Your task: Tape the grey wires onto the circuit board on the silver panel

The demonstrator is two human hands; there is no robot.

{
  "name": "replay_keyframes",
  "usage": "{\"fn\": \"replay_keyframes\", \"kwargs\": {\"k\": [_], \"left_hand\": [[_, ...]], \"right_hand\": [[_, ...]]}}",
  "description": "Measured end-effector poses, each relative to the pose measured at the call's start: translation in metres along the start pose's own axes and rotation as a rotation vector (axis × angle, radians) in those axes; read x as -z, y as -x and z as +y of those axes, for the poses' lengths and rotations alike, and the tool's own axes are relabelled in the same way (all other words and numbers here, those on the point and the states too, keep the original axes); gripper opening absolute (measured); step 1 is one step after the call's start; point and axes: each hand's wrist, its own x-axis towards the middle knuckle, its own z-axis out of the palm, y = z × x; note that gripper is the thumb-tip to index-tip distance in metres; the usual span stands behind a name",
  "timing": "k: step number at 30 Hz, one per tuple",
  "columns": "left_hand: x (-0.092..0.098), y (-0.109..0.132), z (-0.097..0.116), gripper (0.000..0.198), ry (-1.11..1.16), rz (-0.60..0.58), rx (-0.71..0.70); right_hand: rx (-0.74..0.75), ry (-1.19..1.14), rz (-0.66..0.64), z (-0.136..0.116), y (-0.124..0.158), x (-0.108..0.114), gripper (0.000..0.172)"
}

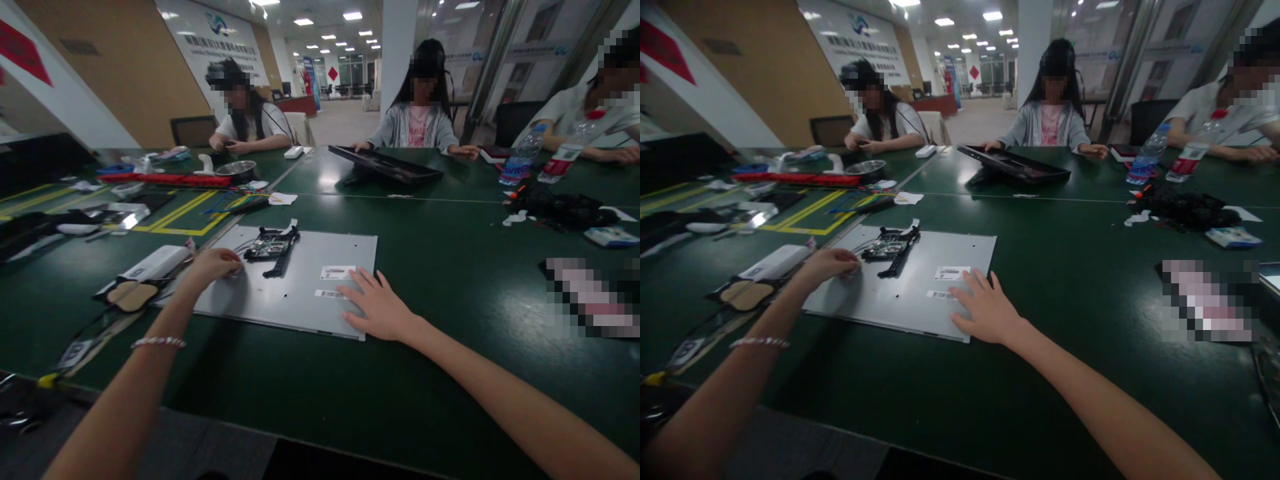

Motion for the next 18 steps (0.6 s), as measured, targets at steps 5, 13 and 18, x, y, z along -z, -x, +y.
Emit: {"fn": "replay_keyframes", "kwargs": {"k": [5, 13, 18], "left_hand": [[0.012, -0.008, -0.001, 0.026, 0.059, -0.145, 0.095], [0.027, -0.038, 0.050, 0.046, 0.411, 0.118, 0.066], [-0.006, -0.062, 0.094, 0.036, 0.372, 0.113, -0.001]], "right_hand": [[0.002, -0.001, 0.008, 0.002, -0.001, -0.003, 0.064], [0.009, 0.009, 0.019, 0.004, -0.003, -0.006, 0.064], [0.008, 0.015, 0.024, 0.004, -0.003, -0.004, 0.064]]}}
